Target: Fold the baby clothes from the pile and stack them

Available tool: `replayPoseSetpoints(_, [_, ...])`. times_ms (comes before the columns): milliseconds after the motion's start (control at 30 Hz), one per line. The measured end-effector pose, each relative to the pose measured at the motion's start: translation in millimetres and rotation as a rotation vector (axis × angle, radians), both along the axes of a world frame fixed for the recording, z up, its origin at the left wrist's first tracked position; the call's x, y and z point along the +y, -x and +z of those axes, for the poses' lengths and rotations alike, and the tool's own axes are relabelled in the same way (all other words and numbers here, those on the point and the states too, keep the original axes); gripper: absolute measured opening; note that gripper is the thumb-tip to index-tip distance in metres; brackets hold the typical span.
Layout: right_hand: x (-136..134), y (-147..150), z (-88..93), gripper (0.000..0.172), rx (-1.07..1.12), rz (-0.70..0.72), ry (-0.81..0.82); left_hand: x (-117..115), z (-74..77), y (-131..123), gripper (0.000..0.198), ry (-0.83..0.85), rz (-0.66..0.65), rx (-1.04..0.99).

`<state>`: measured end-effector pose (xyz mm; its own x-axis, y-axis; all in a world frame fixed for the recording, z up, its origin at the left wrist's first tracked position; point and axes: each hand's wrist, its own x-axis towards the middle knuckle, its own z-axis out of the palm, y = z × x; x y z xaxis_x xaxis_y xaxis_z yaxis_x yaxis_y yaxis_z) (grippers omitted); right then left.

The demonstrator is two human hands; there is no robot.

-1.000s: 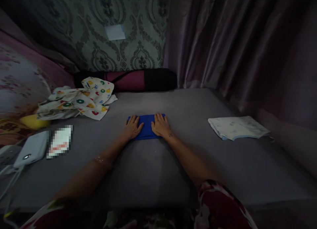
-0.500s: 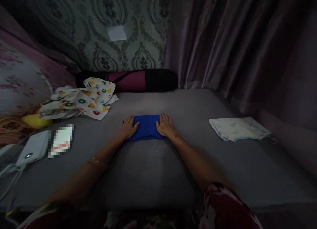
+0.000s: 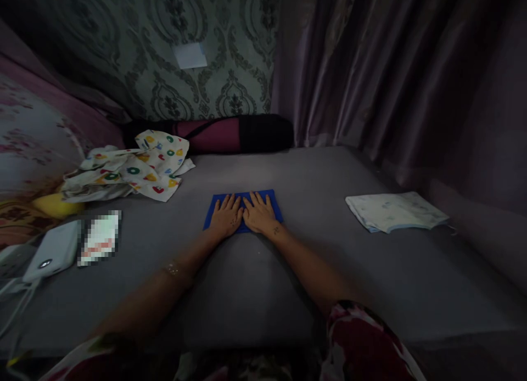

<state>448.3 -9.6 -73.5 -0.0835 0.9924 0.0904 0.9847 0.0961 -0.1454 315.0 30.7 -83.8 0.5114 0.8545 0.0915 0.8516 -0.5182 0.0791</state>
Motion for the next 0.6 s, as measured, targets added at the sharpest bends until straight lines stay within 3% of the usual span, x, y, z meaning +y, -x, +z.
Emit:
replayPoseSetpoints(133, [4,-4,-0.7,0.054,0.078,0.016,0.034,6,1.8,2,0.054,0.054,-0.013,-0.045])
replayPoseSetpoints(267, [12,-28,7.7,0.053,0.327,0.017,0.033,22,10.1,19,0.054,0.082,0.046,-0.227])
replayPoseSetpoints(367, [15,-61,15.8,0.043,0.501,-0.239,0.003,36,17.5,44,0.046,0.063,0.249,-0.309])
replayPoseSetpoints(467, [11,-91,18.3,0.036,0.512,-0.507,0.158,46,21.3,66,0.034,0.228,0.415,-0.265])
replayPoseSetpoints(600, [1,-99,16.2,0.037,0.448,-0.571,0.275,51,24.7,74,0.028,0.383,0.438,-0.299])
